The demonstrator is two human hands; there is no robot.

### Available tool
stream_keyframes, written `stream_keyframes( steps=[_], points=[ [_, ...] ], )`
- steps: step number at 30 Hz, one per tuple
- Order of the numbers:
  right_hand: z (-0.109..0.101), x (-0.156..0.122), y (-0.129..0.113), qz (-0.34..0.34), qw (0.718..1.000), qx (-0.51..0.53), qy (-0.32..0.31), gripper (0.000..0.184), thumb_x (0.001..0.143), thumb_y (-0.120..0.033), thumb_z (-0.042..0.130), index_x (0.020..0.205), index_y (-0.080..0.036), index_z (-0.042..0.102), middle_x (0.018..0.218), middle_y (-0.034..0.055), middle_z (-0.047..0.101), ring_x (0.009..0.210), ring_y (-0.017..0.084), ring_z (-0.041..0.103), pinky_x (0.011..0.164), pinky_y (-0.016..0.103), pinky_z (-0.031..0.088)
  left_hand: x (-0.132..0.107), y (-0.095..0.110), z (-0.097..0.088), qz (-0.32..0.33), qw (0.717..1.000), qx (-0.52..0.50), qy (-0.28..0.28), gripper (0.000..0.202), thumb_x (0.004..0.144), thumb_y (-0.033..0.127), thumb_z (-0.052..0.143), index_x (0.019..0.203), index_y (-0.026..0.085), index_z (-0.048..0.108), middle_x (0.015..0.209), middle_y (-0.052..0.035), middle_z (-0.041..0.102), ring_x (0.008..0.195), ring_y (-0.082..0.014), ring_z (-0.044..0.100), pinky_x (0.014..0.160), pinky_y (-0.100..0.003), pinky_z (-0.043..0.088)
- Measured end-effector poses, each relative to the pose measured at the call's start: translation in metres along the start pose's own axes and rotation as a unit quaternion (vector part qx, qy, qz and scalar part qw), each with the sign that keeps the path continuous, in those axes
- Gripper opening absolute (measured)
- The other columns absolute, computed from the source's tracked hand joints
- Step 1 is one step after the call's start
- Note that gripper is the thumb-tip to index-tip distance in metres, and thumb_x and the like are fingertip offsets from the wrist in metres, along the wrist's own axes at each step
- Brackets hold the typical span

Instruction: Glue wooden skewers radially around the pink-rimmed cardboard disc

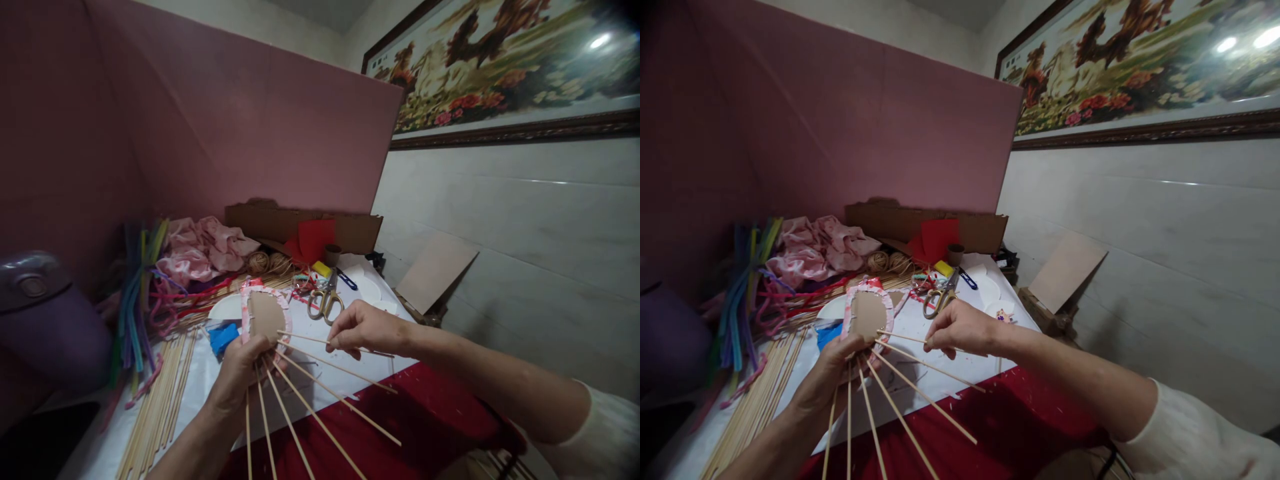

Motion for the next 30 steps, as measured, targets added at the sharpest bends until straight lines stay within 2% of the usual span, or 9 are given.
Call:
stream_keyframes(
  steps=[5,8,10,12,15,18,21,24,30],
  points=[
    [-0.003,-0.001,0.004,-0.020,0.997,-0.078,0.009,0.021,0.067,-0.029,0.056,0.072,-0.012,0.067,0.047,0.0004,0.054,0.041,0.006,0.040,0.040,0.019,0.028,-0.003,0.002,0.001,-0.004,1.000,-0.010,0.005,0.010,0.060,0.017,0.052,0.068,0.012,0.056,0.051,0.0003,0.056,0.039,-0.0082,0.050,0.041,-0.019,0.041],
    [-0.007,-0.002,0.005,-0.042,0.993,-0.113,0.020,0.022,0.070,-0.028,0.052,0.065,-0.013,0.067,0.051,0.0025,0.058,0.045,0.008,0.043,0.045,0.021,0.031,-0.004,0.003,0.003,-0.008,1.000,-0.011,0.020,0.009,0.059,0.016,0.053,0.067,0.012,0.056,0.050,0.0002,0.056,0.039,-0.0083,0.050,0.041,-0.020,0.043],
    [-0.008,-0.002,0.004,-0.054,0.989,-0.131,0.042,0.024,0.070,-0.027,0.051,0.060,-0.013,0.067,0.054,0.0033,0.059,0.050,0.010,0.046,0.048,0.021,0.033,-0.005,0.003,0.003,-0.012,1.000,-0.016,0.024,0.009,0.059,0.015,0.052,0.066,0.012,0.056,0.049,0.0004,0.055,0.037,-0.0079,0.049,0.040,-0.020,0.042],
    [-0.008,0.000,0.001,-0.058,0.987,-0.133,0.075,0.021,0.070,-0.026,0.051,0.064,-0.014,0.067,0.060,0.0034,0.061,0.056,0.011,0.049,0.052,0.022,0.034,-0.005,0.003,0.004,-0.016,0.999,-0.022,0.024,0.009,0.059,0.015,0.052,0.066,0.012,0.056,0.049,0.0004,0.056,0.038,-0.0080,0.050,0.041,-0.020,0.043],
    [-0.003,0.006,-0.005,-0.047,0.991,-0.085,0.094,0.020,0.068,-0.026,0.053,0.078,-0.014,0.066,0.072,0.0034,0.062,0.065,0.013,0.051,0.055,0.022,0.036,-0.004,0.003,0.004,-0.007,1.000,-0.025,0.001,0.010,0.059,0.015,0.052,0.068,0.012,0.057,0.052,-0.0005,0.057,0.041,-0.0088,0.051,0.043,-0.020,0.043],
    [0.005,0.014,-0.012,0.007,0.998,-0.016,0.052,0.024,0.066,-0.029,0.055,0.083,-0.014,0.063,0.074,0.0035,0.060,0.066,0.011,0.050,0.053,0.020,0.035,-0.004,0.003,0.005,0.003,0.999,-0.025,-0.031,0.010,0.059,0.015,0.052,0.068,0.011,0.056,0.053,-0.0008,0.057,0.042,-0.0096,0.050,0.043,-0.021,0.042],
    [0.014,0.021,-0.019,0.057,0.998,0.032,0.011,0.022,0.062,-0.031,0.058,0.076,-0.014,0.062,0.070,0.0020,0.057,0.061,0.009,0.047,0.050,0.018,0.032,-0.007,0.004,0.007,-0.001,0.999,-0.017,-0.035,0.010,0.058,0.014,0.051,0.067,0.011,0.056,0.052,-0.0001,0.056,0.042,-0.0089,0.049,0.042,-0.021,0.041],
    [0.022,0.027,-0.023,0.064,0.995,0.075,-0.009,0.017,0.057,-0.028,0.062,0.063,-0.013,0.058,0.063,-0.0005,0.052,0.057,0.007,0.045,0.048,0.018,0.031,-0.009,0.004,0.009,0.001,0.999,-0.003,-0.033,0.011,0.058,0.014,0.051,0.066,0.011,0.056,0.050,0.0002,0.055,0.040,-0.0081,0.046,0.039,-0.019,0.039],
    [0.029,0.034,-0.022,0.075,0.993,0.089,-0.007,0.012,0.053,-0.020,0.059,0.054,-0.013,0.050,0.055,-0.0032,0.047,0.050,0.005,0.039,0.045,0.016,0.029,-0.005,0.001,0.006,-0.004,0.998,0.001,-0.056,0.012,0.056,0.014,0.050,0.066,0.012,0.056,0.050,-0.0011,0.056,0.041,-0.0100,0.047,0.040,-0.022,0.040]
  ],
)
Point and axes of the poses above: each hand's wrist, its own x-axis towards the middle knuckle, its own z-axis out of the palm, y = z × x, the point moved 1 cm from there along x, towards the middle knuckle
